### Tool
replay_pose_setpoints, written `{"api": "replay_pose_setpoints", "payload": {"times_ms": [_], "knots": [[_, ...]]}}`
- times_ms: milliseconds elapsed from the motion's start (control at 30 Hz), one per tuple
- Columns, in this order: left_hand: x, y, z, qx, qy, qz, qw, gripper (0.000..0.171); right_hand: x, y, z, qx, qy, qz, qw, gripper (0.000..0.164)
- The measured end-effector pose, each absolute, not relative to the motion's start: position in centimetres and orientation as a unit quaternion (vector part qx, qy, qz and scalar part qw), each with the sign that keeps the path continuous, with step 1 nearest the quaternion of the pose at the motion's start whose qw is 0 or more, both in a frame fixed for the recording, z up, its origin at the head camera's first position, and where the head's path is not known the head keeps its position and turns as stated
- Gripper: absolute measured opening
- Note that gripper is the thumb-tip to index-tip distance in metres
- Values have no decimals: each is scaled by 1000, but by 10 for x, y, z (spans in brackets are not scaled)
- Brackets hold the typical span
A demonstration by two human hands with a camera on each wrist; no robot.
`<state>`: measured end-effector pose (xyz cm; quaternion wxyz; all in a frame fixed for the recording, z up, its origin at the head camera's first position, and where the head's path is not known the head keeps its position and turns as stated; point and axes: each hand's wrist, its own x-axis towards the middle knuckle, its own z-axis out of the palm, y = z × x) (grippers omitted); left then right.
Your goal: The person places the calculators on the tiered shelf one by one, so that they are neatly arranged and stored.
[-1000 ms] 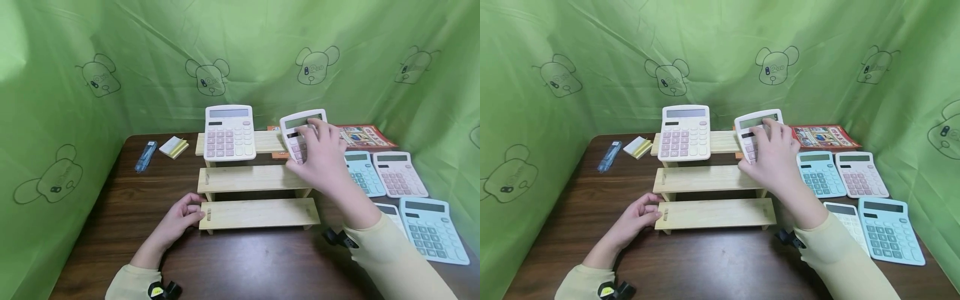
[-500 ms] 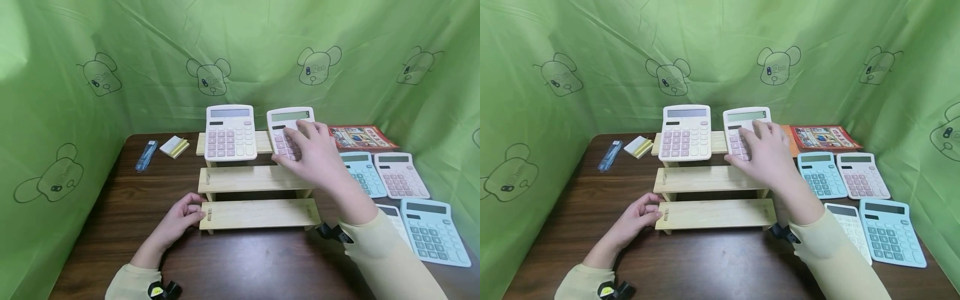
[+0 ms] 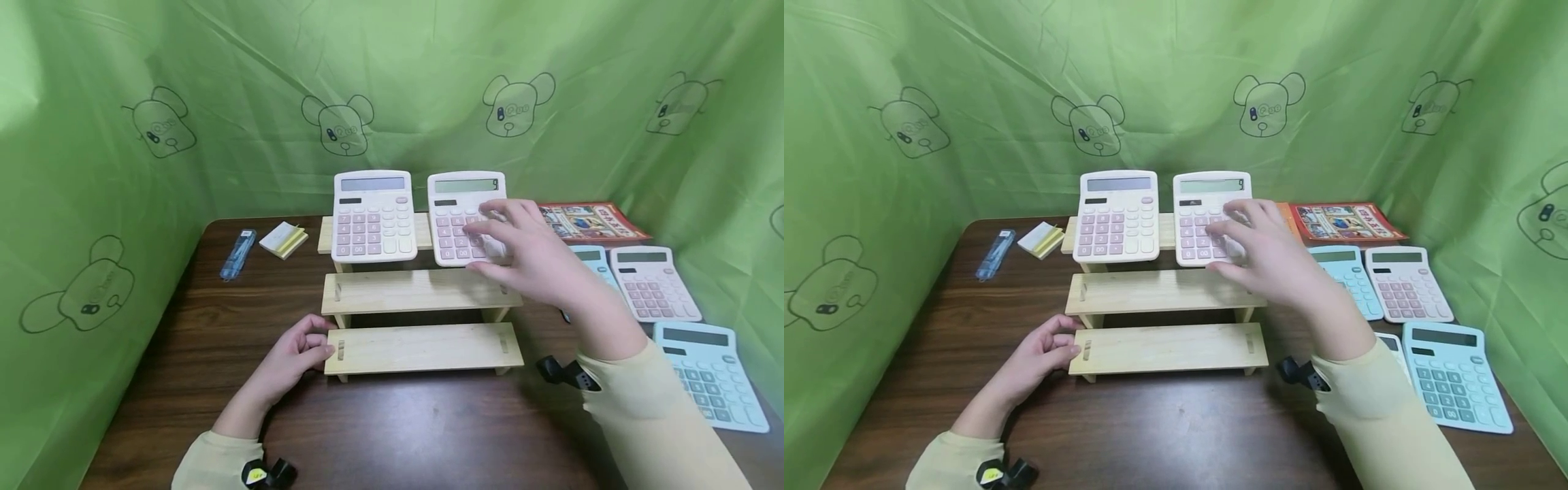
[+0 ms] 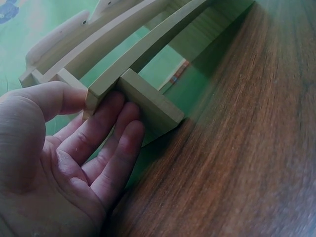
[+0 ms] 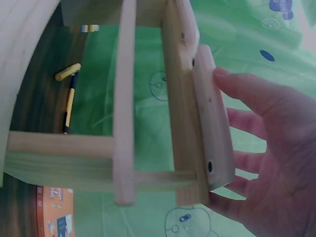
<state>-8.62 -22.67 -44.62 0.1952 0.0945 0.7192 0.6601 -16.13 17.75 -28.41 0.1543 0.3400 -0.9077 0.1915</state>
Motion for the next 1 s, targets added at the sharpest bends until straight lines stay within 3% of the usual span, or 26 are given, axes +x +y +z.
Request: {"api": "replay_pose_setpoints", "payload": {"times_ms": [1000], "knots": [[-85,-225,-448,113,706,673,190,39,-175,173,-295,321,-910,192,180,52]]}}
